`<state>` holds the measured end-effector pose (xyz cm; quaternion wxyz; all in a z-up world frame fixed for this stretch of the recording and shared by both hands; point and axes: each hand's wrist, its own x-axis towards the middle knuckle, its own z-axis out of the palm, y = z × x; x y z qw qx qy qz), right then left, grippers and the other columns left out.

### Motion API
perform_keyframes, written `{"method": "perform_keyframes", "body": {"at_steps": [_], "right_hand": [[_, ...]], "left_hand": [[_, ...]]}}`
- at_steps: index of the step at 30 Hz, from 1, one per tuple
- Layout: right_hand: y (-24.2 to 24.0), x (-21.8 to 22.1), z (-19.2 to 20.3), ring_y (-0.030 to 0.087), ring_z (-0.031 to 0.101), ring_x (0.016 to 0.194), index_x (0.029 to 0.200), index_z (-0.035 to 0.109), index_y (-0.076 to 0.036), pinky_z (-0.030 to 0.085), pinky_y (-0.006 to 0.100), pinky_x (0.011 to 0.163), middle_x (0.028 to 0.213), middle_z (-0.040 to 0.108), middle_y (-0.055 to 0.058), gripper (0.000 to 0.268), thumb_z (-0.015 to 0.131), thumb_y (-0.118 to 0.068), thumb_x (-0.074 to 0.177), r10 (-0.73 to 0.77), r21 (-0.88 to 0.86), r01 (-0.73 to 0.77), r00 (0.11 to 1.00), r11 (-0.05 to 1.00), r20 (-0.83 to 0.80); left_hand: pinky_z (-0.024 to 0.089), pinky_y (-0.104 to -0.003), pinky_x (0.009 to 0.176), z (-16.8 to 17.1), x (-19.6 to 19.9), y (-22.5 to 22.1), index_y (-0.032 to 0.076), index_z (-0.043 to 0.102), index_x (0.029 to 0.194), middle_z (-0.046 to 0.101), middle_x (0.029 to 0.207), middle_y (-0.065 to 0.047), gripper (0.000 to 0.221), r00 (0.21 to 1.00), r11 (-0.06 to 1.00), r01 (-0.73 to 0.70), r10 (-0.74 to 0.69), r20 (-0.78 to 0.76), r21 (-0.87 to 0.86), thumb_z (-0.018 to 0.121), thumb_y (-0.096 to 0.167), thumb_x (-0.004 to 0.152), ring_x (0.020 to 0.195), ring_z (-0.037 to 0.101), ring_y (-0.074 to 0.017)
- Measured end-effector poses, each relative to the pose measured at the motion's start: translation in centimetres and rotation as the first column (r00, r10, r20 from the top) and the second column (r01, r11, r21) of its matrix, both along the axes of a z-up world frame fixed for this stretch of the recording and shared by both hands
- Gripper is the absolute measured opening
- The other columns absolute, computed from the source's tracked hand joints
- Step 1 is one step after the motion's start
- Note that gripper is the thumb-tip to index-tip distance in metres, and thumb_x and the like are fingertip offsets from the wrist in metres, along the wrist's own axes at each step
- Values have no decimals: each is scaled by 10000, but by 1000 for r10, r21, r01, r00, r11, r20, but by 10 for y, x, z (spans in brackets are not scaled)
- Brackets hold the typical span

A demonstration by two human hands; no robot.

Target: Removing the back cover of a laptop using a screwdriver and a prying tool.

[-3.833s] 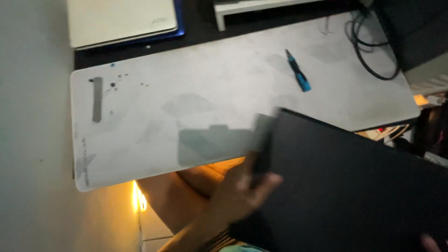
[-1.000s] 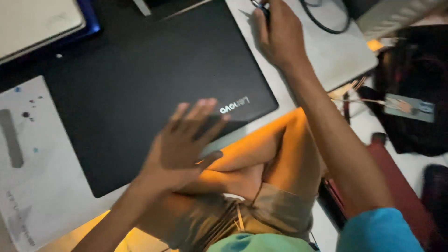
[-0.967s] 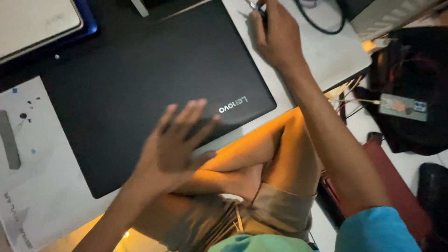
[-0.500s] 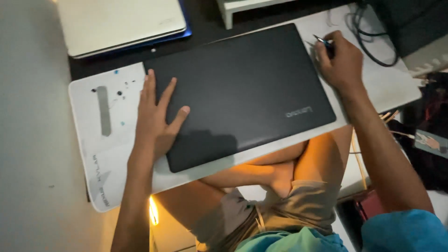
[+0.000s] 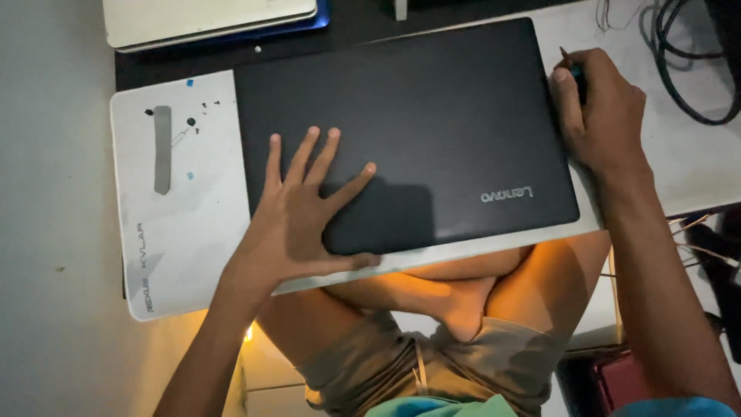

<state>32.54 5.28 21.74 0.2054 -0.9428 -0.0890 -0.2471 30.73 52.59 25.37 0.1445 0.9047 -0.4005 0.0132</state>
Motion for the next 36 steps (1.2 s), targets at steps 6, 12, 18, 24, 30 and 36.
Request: {"method": "perform_keyframes", "body": {"at_steps": [6,12,18,24,30,36], "right_hand": [[-10,0,-1,352,612,872,1388,761,151,513,473,814,1209,631,231,122,787,57,1314,105,9,-105,994,994,14],[-25,-4,-11,357,610,946,1354,814,176,509,463,881,1196,673,249,120,887,126,1273,204,50,-204,979,978,15],[-29,1,-15,337,606,929,1360,792,253,515,453,886,1197,697,276,112,862,198,1290,268,123,-281,957,952,111],[3,-22,17,326,564,926,1356,805,140,473,444,872,1192,672,224,148,891,117,1238,266,68,-270,962,960,62],[108,-69,42,144,769,572,1347,880,-79,525,243,417,1510,869,156,545,859,-512,1017,469,-242,-477,878,845,-94],[133,-72,35,184,825,593,1430,824,-209,527,274,448,1691,762,-12,763,700,-824,996,404,-571,-381,910,727,-92]], "left_hand": [[285,-638,1407,6,-8,-8,157,795,1595,522,1811,-240,964,996,997,57,-53,71,-47,890,754,844,1708,432,-448],[356,-571,1402,1,-12,-6,217,815,1591,642,1756,-232,963,981,997,61,-67,180,39,882,828,850,1660,552,-432],[451,-346,566,37,5,11,161,951,1364,845,915,-11,369,861,989,-150,136,490,-11,909,366,1060,612,679,-165],[307,-558,1410,26,-26,-10,190,792,1558,565,1783,-201,991,993,999,18,-22,116,29,971,777,780,1654,508,-344],[485,-561,1311,-16,-34,-7,92,801,1534,700,1642,-281,777,943,997,35,-57,329,73,796,653,997,1541,658,-435],[514,-538,1290,-25,-39,-7,125,777,1573,705,1640,-295,790,917,997,-4,-29,398,81,760,704,1036,1532,683,-433]]}}
